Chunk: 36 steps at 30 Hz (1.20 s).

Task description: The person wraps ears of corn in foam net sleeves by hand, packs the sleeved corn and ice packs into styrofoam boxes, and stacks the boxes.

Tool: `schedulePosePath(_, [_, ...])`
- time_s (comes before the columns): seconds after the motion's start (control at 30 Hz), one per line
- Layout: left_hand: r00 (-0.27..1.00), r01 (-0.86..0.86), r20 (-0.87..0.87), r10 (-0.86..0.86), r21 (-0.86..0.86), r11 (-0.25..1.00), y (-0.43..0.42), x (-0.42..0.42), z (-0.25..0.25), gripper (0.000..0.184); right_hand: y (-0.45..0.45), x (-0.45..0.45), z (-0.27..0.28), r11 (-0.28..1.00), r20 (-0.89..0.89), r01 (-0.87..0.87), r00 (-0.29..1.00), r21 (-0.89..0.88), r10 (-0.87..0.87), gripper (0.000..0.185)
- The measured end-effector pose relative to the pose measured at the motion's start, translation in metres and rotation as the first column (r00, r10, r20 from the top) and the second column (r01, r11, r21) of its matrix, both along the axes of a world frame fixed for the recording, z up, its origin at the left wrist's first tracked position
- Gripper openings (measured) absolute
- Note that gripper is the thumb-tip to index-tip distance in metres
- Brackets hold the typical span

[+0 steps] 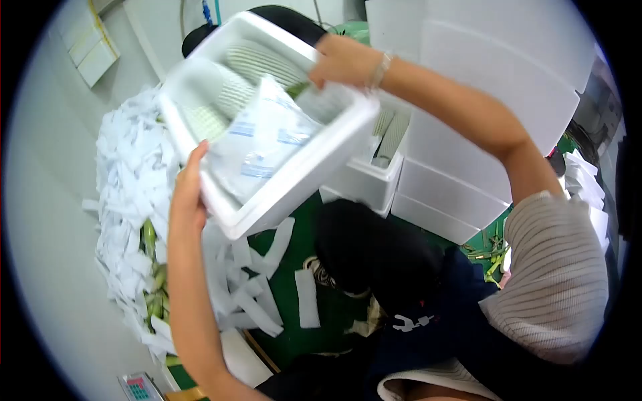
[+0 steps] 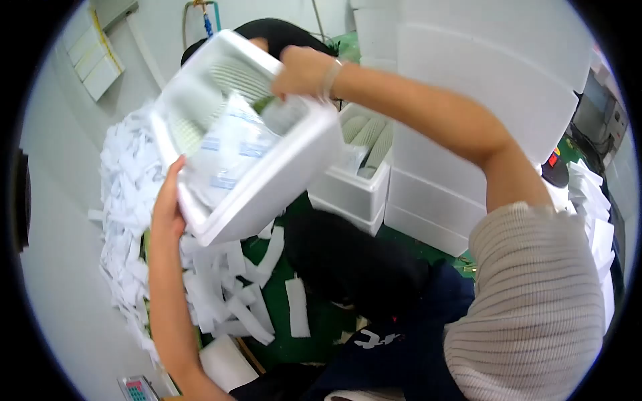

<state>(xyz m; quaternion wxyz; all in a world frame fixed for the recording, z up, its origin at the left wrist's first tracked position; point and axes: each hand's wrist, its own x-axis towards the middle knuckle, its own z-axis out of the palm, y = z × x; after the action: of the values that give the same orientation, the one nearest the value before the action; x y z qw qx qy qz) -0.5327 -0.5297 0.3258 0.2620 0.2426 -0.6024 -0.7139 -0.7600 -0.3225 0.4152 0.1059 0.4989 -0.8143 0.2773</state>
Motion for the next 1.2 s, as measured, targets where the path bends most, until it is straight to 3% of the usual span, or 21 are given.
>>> schedulePosePath(0.1, [0.993, 0.111, 0.042, -0.109, -0.049, 0.993, -0.010, -0.085, -0.002, 0.071, 0.037, -0.038, -0.057, 0.976, 0.139, 0.212, 0.969, -0.043, -0.204, 0.032])
schedulePosePath(0.17, [0.956, 0.290, 0.065, -0.285, -0.085, 0.953, -0.043, -0.146, -0.028, 0.063, 0.062, -0.029, -0.085, 0.968, 0.245, 0.234, 0.947, -0.086, -0.207, 0.041])
schedulePosePath(0.27, [0.878, 0.478, 0.164, -0.449, -0.259, 0.839, -0.053, -0.218, -0.049, 0.062, 0.089, 0.003, -0.096, 0.936, 0.529, 0.350, 0.790, 0.025, -0.310, 0.051])
schedulePosePath(0.3, [0.864, 0.499, 0.289, -0.413, -0.373, 0.782, -0.047, -0.237, -0.049, 0.065, 0.095, 0.006, -0.113, 0.932, 0.591, 0.342, 0.779, -0.121, -0.209, 0.051])
schedulePosePath(0.37, [0.786, 0.613, 0.379, -0.488, -0.380, 0.693, -0.035, -0.270, -0.033, 0.067, 0.099, 0.003, -0.120, 0.890, 0.665, 0.340, 0.745, -0.304, -0.058, 0.055])
schedulePosePath(0.5, [0.605, 0.766, 0.631, -0.485, -0.296, 0.570, -0.021, -0.326, -0.004, 0.068, 0.104, -0.009, -0.116, 0.893, 0.745, 0.381, 0.661, -0.239, -0.083, 0.073])
schedulePosePath(0.57, [0.624, 0.775, 0.637, -0.452, -0.429, 0.464, -0.034, -0.351, -0.010, 0.071, 0.102, -0.012, -0.133, 0.874, 0.788, 0.405, 0.614, -0.269, -0.042, 0.080])
schedulePosePath(0.63, [0.609, 0.762, 0.687, -0.398, -0.366, 0.535, -0.036, -0.373, -0.015, 0.075, 0.091, -0.013, -0.154, 0.855, 0.570, 0.280, 0.821, -0.437, 0.023, 0.091])
schedulePosePath(0.7, [0.685, 0.719, 0.590, -0.428, -0.451, 0.529, -0.042, -0.386, -0.029, 0.078, 0.098, -0.016, -0.167, 0.897, 0.587, 0.245, 0.809, -0.369, 0.020, 0.094])
schedulePosePath(0.77, [0.771, 0.610, 0.578, -0.267, -0.552, 0.568, -0.042, -0.383, -0.025, 0.079, 0.119, -0.025, -0.178, 0.921, 0.529, 0.193, 0.849, -0.338, 0.016, 0.090])
schedulePosePath(0.8, [0.750, 0.636, 0.555, -0.359, -0.459, 0.620, -0.054, -0.387, -0.030, 0.077, 0.123, -0.025, -0.177, 0.900, 0.336, 0.157, 0.942, -0.407, -0.013, 0.075])
schedulePosePath(0.83, [0.824, 0.565, 0.473, -0.311, -0.648, 0.511, -0.044, -0.372, -0.023, 0.075, 0.131, -0.024, -0.178, 0.915, 0.355, 0.123, 0.935, -0.384, 0.023, 0.075])
schedulePosePath(0.9, [0.780, 0.580, 0.472, -0.412, -0.297, 0.758, -0.069, -0.391, -0.046, 0.068, 0.150, -0.017, -0.179, 0.771, -0.004, -0.275, 0.943, -0.574, 0.334, 0.058])
schedulePosePath(0.93, [0.844, 0.489, 0.321, -0.431, -0.129, 0.862, -0.055, -0.376, -0.041, 0.063, 0.152, -0.018, -0.169, 0.909, 0.108, -0.130, 0.977, -0.395, 0.186, 0.048])
schedulePosePath(0.97, [0.905, 0.395, 0.155, -0.397, 0.044, 0.918, -0.040, -0.367, -0.030, 0.058, 0.144, -0.024, -0.169, 0.906, 0.113, -0.157, 0.970, -0.394, 0.218, 0.048])
schedulePosePath(1.0, [0.935, 0.327, 0.152, -0.319, -0.031, 0.944, -0.033, -0.363, -0.024, 0.043, 0.129, -0.027, -0.170, 0.868, 0.037, -0.175, 0.976, -0.464, 0.216, 0.048])
schedulePosePath(1.03, [0.928, 0.349, 0.165, -0.333, -0.079, 0.934, -0.038, -0.359, -0.023, 0.049, 0.115, -0.025, -0.171, 0.825, -0.041, -0.200, 0.977, -0.528, 0.210, 0.048])
schedulePosePath(1.1, [0.975, 0.068, -0.202, -0.097, -0.149, 0.987, -0.073, -0.370, -0.047, 0.041, 0.096, -0.022, -0.170, 0.842, -0.097, -0.208, 0.978, -0.498, 0.184, 0.044])
schedulePosePath(1.13, [0.981, -0.101, -0.185, 0.058, -0.230, 0.968, -0.078, -0.366, -0.052, 0.037, 0.084, -0.028, -0.172, 0.884, -0.226, -0.111, 0.974, -0.455, 0.006, 0.043])
schedulePosePath(1.17, [0.955, -0.281, -0.180, 0.234, -0.308, 0.909, -0.077, -0.360, -0.052, 0.037, 0.068, -0.031, -0.174, 0.899, -0.356, -0.021, 0.922, -0.437, -0.151, 0.042])
schedulePosePath(1.2, [0.913, -0.382, -0.103, 0.394, -0.552, 0.742, -0.070, -0.340, -0.047, 0.038, 0.067, -0.037, -0.177, 0.878, -0.346, -0.028, 0.925, -0.478, -0.159, 0.039])
